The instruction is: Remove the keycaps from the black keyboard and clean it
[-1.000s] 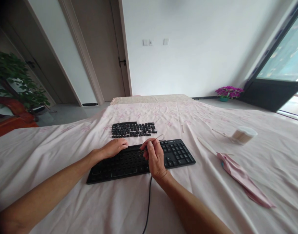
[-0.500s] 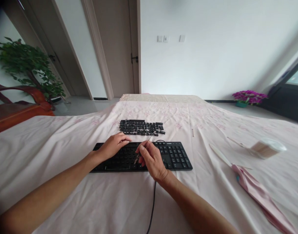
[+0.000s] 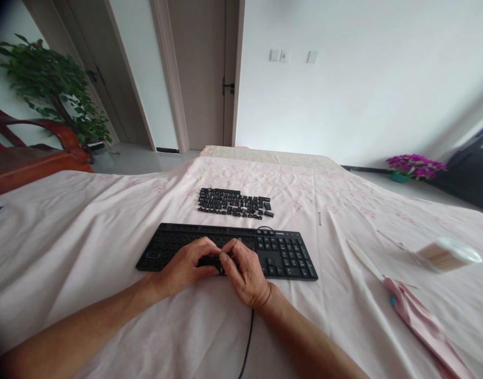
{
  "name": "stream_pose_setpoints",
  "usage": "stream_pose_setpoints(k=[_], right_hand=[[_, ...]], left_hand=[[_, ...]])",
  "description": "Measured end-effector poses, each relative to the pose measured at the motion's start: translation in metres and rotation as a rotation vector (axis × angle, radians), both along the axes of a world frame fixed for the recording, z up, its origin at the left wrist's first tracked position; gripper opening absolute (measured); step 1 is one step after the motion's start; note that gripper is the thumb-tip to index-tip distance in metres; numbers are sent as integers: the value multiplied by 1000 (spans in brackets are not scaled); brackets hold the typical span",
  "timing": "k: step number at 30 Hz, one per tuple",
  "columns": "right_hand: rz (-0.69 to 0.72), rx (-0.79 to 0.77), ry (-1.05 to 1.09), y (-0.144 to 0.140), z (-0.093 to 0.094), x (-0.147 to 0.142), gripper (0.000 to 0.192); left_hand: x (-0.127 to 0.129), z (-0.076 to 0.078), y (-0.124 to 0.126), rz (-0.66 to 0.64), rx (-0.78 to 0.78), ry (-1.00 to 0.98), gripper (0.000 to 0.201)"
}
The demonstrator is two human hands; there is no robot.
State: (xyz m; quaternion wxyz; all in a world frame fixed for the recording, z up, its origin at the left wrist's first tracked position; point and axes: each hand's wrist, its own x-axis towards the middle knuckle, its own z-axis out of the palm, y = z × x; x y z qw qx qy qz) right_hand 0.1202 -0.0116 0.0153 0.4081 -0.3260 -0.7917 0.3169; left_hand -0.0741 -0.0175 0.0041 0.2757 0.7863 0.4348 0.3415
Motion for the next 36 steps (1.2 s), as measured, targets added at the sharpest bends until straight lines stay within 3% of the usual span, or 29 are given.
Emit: stream_pose_setpoints(k=[6, 11, 15, 19, 25, 30, 36], right_hand=[[136, 227, -150, 2, 7, -8, 12], [156, 313, -256, -1, 10, -20, 15], [95, 261, -244, 1, 13, -27, 17], [43, 158, -208, 2, 13, -24, 20], [159, 242, -170, -4, 0, -12, 11], [102, 132, -109, 2, -5, -9, 15], [127, 165, -51, 4, -9, -6, 14]], left_hand=[[9, -4, -3, 56, 59, 95, 10], [14, -14, -2, 117, 127, 119, 7], [13, -22, 1, 188, 119, 128, 11], [12, -17, 1, 162, 95, 130, 11], [14, -9, -3, 116, 100, 133, 9], [18, -9, -4, 173, 97, 174, 16], [21, -11, -6, 226, 150, 228, 23]])
